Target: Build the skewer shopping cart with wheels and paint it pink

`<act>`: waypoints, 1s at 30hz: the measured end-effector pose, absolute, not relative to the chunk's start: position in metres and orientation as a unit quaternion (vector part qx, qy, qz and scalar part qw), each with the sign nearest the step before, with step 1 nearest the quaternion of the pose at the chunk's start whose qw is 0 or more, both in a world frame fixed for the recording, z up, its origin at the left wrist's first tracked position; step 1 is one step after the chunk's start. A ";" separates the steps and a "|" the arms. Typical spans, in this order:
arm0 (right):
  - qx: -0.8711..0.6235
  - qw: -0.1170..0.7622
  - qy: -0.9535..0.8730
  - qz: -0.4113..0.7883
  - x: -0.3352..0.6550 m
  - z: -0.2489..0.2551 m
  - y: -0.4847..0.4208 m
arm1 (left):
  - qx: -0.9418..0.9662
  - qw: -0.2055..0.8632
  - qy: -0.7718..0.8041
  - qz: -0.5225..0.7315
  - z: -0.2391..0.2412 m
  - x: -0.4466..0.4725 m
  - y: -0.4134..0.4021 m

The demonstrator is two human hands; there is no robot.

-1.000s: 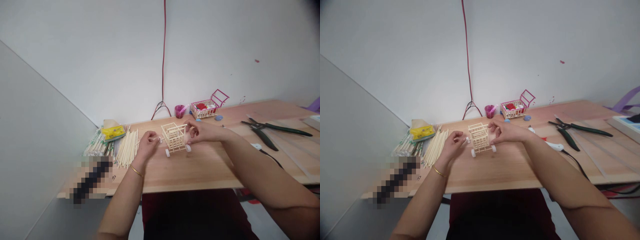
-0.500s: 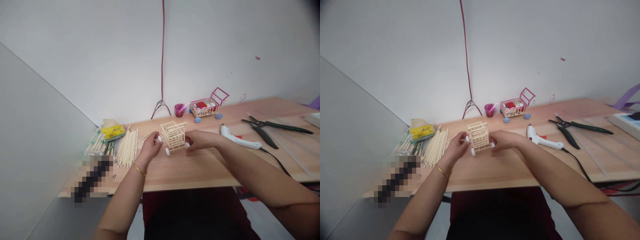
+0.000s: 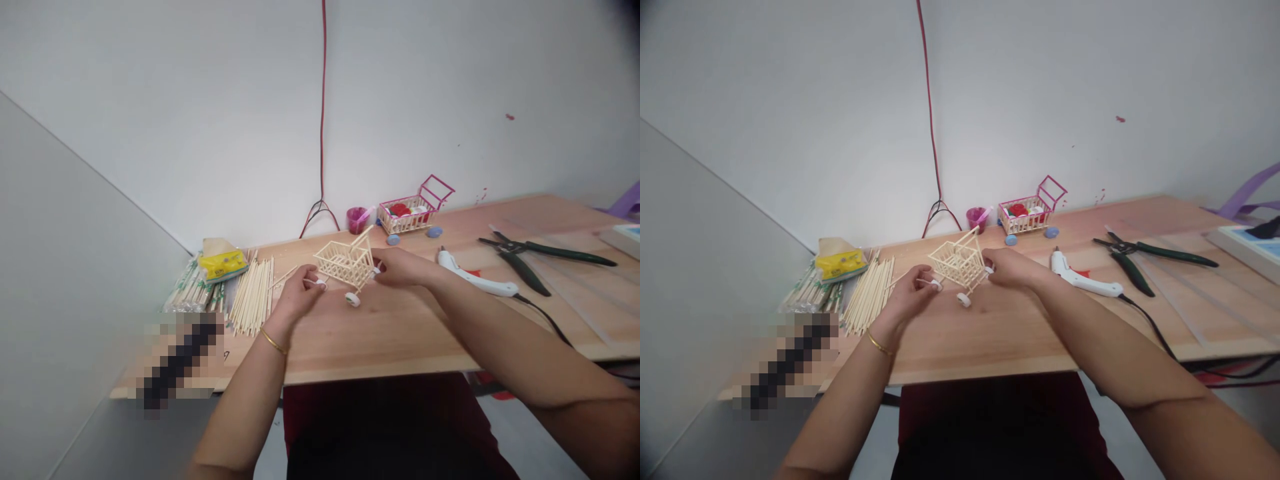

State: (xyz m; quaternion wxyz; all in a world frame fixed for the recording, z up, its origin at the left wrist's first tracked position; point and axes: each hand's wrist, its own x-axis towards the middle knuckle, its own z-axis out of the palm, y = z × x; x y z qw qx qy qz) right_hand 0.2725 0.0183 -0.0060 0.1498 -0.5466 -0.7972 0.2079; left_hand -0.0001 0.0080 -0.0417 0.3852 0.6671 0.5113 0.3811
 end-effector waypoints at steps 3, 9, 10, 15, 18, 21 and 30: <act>-0.551 0.168 -0.793 0.200 0.275 -0.010 0.023 | 0.649 0.428 0.513 0.363 -0.038 0.001 0.006; -0.564 0.204 -0.782 0.168 0.276 -0.015 0.031 | 0.572 0.559 0.469 0.375 -0.033 0.004 -0.001; -0.567 0.211 -0.779 0.163 0.276 -0.016 0.032 | 0.562 0.577 0.461 0.372 -0.032 0.004 -0.003; -0.568 0.242 -0.769 0.165 0.273 -0.024 0.037 | 0.551 0.613 0.447 0.348 -0.030 0.002 -0.005; -0.562 0.252 -0.767 0.178 0.271 -0.029 0.040 | 0.554 0.615 0.460 0.321 -0.028 -0.004 -0.004; -0.562 0.254 -0.765 0.187 0.271 -0.029 0.039 | 0.574 0.594 0.489 0.281 -0.024 -0.012 -0.002; -0.588 0.308 -0.729 0.163 0.281 -0.014 0.035 | 0.589 0.435 0.505 0.458 -0.012 -0.025 0.010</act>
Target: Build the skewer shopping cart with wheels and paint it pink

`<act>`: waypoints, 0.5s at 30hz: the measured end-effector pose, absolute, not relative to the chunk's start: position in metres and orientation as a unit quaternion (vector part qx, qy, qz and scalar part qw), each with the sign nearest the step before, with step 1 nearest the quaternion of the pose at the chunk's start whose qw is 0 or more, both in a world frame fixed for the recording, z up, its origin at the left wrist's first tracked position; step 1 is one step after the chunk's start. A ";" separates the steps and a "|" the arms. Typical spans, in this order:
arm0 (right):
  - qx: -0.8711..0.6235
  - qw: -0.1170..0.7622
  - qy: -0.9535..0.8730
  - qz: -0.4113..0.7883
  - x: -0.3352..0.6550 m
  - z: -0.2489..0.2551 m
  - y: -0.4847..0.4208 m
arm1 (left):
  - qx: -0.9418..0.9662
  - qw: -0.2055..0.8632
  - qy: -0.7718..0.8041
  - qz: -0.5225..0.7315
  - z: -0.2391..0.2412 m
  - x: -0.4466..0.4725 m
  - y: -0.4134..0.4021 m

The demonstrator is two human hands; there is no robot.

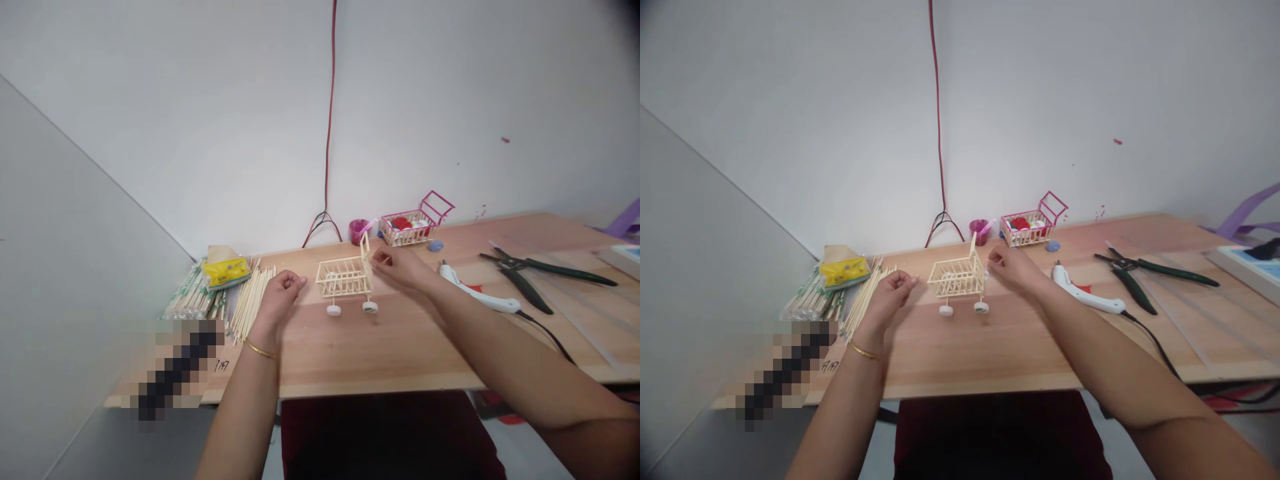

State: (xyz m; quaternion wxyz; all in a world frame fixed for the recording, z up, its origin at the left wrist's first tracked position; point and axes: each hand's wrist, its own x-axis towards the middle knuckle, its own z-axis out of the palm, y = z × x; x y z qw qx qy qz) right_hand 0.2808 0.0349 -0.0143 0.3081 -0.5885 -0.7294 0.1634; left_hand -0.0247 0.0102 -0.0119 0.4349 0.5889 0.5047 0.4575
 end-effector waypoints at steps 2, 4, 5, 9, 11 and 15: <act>-0.587 0.326 -0.724 0.158 0.283 -0.015 0.037 | 0.579 0.456 0.473 0.483 -0.010 -0.022 0.008; -0.587 0.342 -0.718 0.154 0.284 -0.016 0.039 | 0.566 0.480 0.449 0.498 -0.009 -0.019 0.007; -0.587 0.348 -0.715 0.152 0.285 -0.017 0.040 | 0.554 0.489 0.444 0.507 -0.009 -0.017 0.006; -0.582 0.364 -0.711 0.153 0.285 -0.021 0.042 | 0.484 0.503 0.451 0.556 -0.011 -0.016 0.009; -0.579 0.378 -0.706 0.153 0.284 -0.021 0.041 | 0.467 0.504 0.455 0.567 -0.013 -0.018 0.012; -0.573 0.424 -0.683 0.159 0.282 -0.015 0.038 | 0.464 0.511 0.452 0.565 -0.016 -0.019 0.015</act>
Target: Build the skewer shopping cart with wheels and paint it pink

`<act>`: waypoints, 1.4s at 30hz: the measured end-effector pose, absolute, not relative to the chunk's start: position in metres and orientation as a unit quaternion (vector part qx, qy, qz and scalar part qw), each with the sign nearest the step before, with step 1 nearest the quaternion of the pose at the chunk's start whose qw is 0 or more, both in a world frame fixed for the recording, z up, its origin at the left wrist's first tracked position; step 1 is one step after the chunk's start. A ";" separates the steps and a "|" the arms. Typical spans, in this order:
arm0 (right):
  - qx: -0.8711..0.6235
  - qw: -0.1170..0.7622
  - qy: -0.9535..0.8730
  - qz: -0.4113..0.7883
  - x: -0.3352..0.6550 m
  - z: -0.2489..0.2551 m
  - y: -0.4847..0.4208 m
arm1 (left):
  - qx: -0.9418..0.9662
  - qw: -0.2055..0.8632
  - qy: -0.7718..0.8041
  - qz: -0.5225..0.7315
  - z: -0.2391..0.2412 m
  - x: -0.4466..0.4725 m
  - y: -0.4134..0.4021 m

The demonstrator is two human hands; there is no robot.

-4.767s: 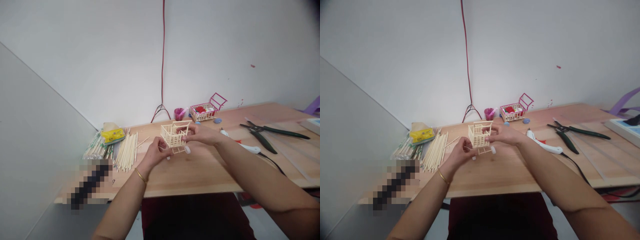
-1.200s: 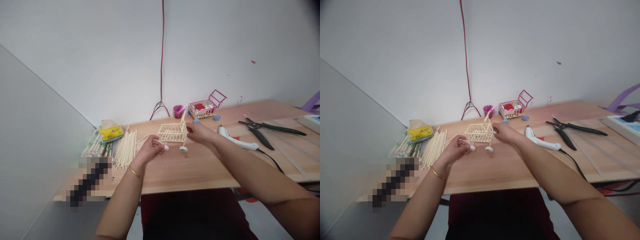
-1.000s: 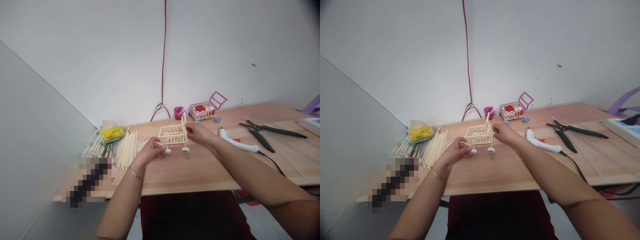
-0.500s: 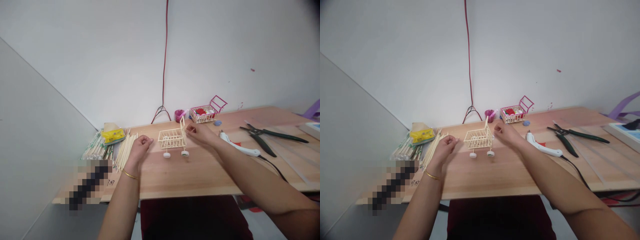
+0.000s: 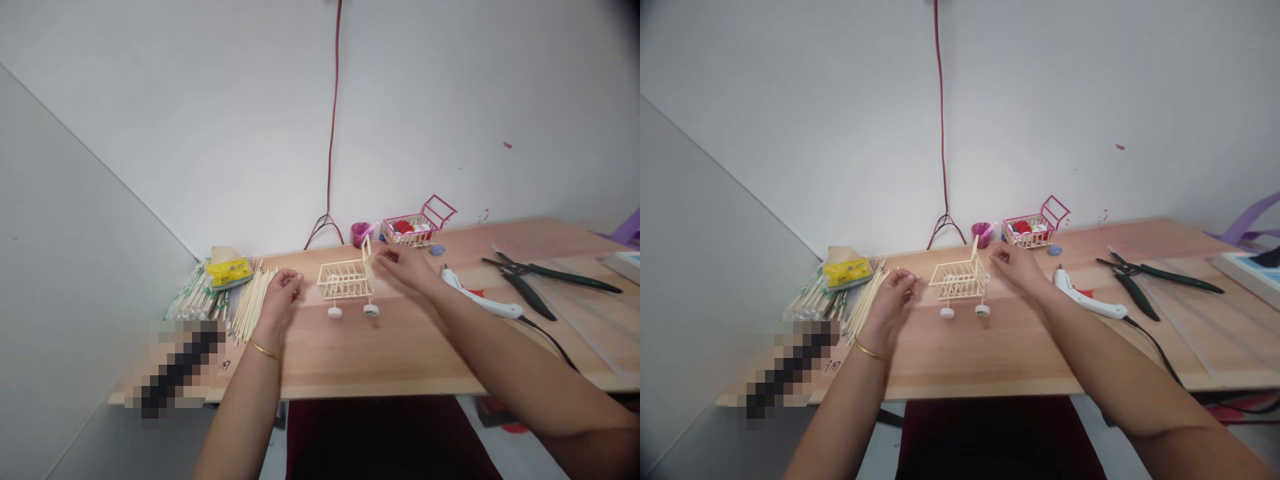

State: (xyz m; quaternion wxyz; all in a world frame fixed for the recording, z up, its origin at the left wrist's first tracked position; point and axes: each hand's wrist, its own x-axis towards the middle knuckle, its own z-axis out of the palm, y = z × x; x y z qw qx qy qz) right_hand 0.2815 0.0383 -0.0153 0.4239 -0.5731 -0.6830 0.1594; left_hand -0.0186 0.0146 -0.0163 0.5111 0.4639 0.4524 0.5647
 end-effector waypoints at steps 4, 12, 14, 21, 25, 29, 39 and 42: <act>-0.562 0.463 -0.659 0.189 0.282 -0.008 0.038 | 0.523 0.535 0.405 0.525 -0.028 -0.013 0.015; -0.430 0.380 -0.726 0.379 0.288 0.004 0.028 | 0.599 0.579 0.323 0.449 -0.048 0.002 0.022; -0.439 0.306 -0.769 0.349 0.284 0.007 0.021 | 0.605 0.575 0.323 0.446 -0.048 0.004 0.024; -0.484 0.256 -0.785 0.290 0.267 0.007 0.010 | 0.612 0.561 0.333 0.447 -0.048 0.011 0.025; -0.473 0.239 -0.782 0.327 0.267 0.000 0.013 | 0.642 0.546 0.327 0.429 -0.048 0.012 0.023; -0.448 0.232 -0.783 0.364 0.268 -0.004 0.014 | 0.676 0.508 0.363 0.391 -0.046 0.012 0.017; -0.434 0.224 -0.781 0.389 0.265 -0.006 0.012 | 0.691 0.490 0.380 0.372 -0.047 0.014 0.011; -0.436 0.228 -0.784 0.379 0.265 -0.008 0.012 | 0.687 0.485 0.390 0.375 -0.046 0.014 0.010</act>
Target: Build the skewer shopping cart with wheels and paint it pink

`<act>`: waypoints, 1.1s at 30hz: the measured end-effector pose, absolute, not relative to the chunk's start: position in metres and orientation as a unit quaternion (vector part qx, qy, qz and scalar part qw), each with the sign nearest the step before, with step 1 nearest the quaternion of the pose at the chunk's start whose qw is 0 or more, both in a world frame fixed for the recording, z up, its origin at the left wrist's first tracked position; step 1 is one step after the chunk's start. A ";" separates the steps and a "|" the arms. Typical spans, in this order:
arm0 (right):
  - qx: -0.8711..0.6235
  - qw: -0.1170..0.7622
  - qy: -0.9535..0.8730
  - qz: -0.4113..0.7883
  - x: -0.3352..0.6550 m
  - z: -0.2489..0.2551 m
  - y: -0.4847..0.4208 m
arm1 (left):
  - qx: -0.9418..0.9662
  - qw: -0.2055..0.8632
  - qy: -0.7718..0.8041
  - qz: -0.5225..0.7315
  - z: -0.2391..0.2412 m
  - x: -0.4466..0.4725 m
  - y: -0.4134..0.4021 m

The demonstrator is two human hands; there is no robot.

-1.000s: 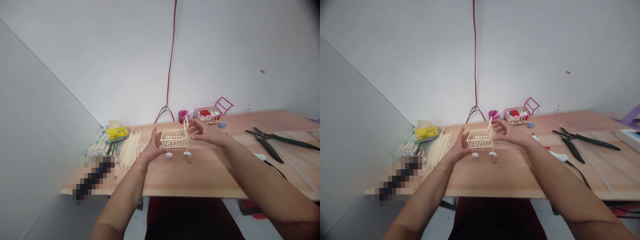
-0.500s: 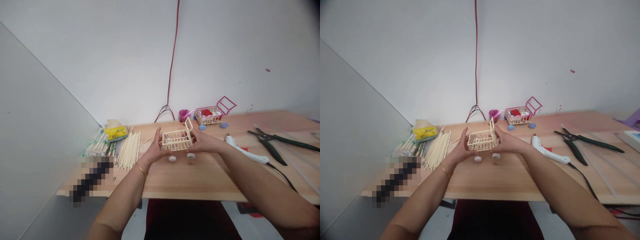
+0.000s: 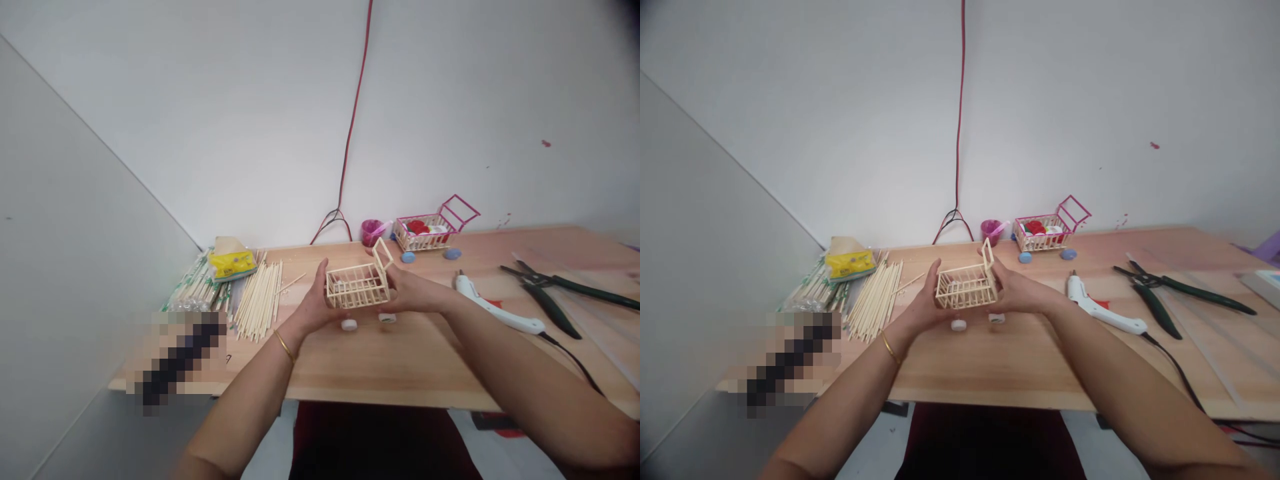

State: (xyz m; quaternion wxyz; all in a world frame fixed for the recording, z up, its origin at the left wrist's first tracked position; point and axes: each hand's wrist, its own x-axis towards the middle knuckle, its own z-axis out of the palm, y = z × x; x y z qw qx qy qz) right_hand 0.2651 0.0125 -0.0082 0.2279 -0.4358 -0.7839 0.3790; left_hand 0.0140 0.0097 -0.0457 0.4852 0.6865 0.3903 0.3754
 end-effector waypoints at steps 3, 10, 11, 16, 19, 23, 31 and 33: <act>-0.437 0.231 -0.784 0.376 0.266 -0.009 0.013 | 0.686 0.485 0.389 0.378 -0.044 0.015 0.008; -0.428 0.245 -0.775 0.395 0.269 -0.008 0.015 | 0.666 0.529 0.372 0.373 -0.036 0.015 0.004; -0.428 0.248 -0.775 0.394 0.269 -0.008 0.014 | 0.661 0.539 0.365 0.375 -0.035 0.014 0.003; -0.425 0.226 -0.786 0.387 0.269 -0.003 0.013 | 0.683 0.514 0.365 0.369 -0.029 0.012 -0.006; -0.412 0.221 -0.791 0.394 0.269 -0.003 0.014 | 0.714 0.472 0.381 0.350 -0.030 0.015 -0.009; -0.407 0.217 -0.796 0.393 0.272 -0.008 0.018 | 0.722 0.463 0.393 0.331 -0.029 0.019 -0.011; -0.411 0.217 -0.801 0.378 0.275 -0.010 0.020 | 0.726 0.449 0.396 0.338 -0.030 0.018 -0.010; -0.411 0.218 -0.800 0.379 0.274 -0.009 0.019 | 0.716 0.464 0.389 0.349 -0.031 0.018 -0.010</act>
